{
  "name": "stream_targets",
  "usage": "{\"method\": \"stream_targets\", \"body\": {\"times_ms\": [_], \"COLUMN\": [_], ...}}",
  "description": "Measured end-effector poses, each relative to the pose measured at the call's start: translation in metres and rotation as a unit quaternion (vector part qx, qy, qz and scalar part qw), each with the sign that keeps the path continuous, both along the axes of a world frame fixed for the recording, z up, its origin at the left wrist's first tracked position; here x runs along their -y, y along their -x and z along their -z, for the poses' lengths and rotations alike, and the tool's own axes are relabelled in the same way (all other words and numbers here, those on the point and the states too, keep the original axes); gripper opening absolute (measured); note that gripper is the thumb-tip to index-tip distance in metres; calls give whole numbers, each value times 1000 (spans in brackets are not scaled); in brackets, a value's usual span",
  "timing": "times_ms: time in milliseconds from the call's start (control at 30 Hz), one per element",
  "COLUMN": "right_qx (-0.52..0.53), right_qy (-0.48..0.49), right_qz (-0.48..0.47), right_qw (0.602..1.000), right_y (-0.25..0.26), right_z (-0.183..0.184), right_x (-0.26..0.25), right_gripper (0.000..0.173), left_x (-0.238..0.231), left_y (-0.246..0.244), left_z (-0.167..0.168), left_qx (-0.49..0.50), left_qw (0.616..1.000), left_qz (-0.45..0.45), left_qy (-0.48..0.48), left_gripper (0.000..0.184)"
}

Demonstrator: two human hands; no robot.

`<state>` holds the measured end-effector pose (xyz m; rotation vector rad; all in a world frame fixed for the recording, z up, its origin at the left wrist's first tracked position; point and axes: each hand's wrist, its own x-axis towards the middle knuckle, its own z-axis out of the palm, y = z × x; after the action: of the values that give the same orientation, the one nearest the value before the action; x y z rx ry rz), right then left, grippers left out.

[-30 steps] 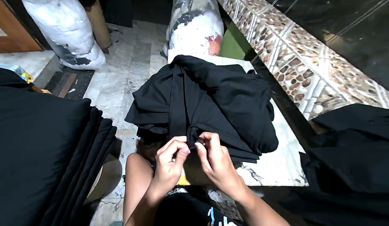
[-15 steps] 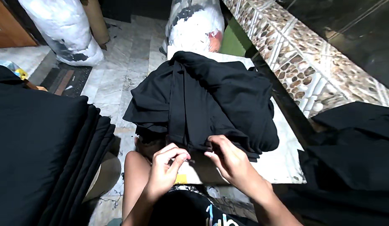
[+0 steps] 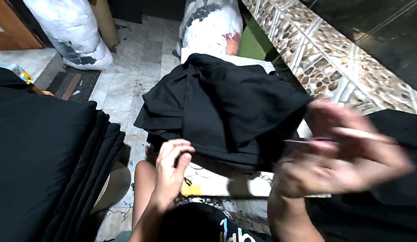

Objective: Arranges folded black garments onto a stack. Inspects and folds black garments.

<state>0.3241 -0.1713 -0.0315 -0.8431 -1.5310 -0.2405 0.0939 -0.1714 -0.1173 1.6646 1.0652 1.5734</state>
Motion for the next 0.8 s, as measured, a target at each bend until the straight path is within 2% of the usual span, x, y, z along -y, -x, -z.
{"method": "stream_targets", "body": {"times_ms": [33,67,133,167,267,300,367,433,500,567,633,700,733,767,800], "right_qx": [-45,-45,60,124,300,322,324,294,282,289,289,265,251,237,228], "right_qy": [-68,-74,54,132,286,295,254,237,225,209,183,164,158,151,150], "right_qz": [12,14,-15,-31,-19,-15,-9,-18,-20,-24,-14,20,42,68,100], "right_qw": [997,996,997,983,910,899,911,926,932,934,940,950,954,957,957], "right_y": [-1,-1,8,14,21,19,14,13,18,20,19,15,14,14,13], "right_z": [-10,-13,-3,7,30,37,43,43,43,42,34,18,13,12,14], "right_x": [-2,-1,5,6,3,3,2,3,1,0,2,3,1,-4,-10], "right_gripper": [21,22,24,23,31,29,17,18,18,17,20,25,26,25,24], "left_x": [-7,-13,-22,-22,-9,-5,-3,-4,-1,0,-10,-24,-28,-27,-24], "left_y": [0,-3,-12,-17,-21,-14,3,13,4,-14,-26,-30,-33,-38,-42], "left_z": [3,6,13,15,20,23,33,37,25,9,8,11,11,6,-1], "left_qx": [-14,-28,-55,-70,-97,-97,-95,-89,-112,-161,-193,-151,-85,23,165], "left_qw": [999,995,990,988,988,989,991,989,984,974,959,964,979,992,986], "left_qz": [-45,-75,-71,-52,-29,-36,-70,-108,-138,-155,-189,-194,-160,-98,6], "left_qy": [24,53,111,129,114,101,69,43,17,-27,-85,-102,-93,-76,-37], "left_gripper": [46,41,42,45,40,37,36,35,28,36,23,16,18,19,18]}}
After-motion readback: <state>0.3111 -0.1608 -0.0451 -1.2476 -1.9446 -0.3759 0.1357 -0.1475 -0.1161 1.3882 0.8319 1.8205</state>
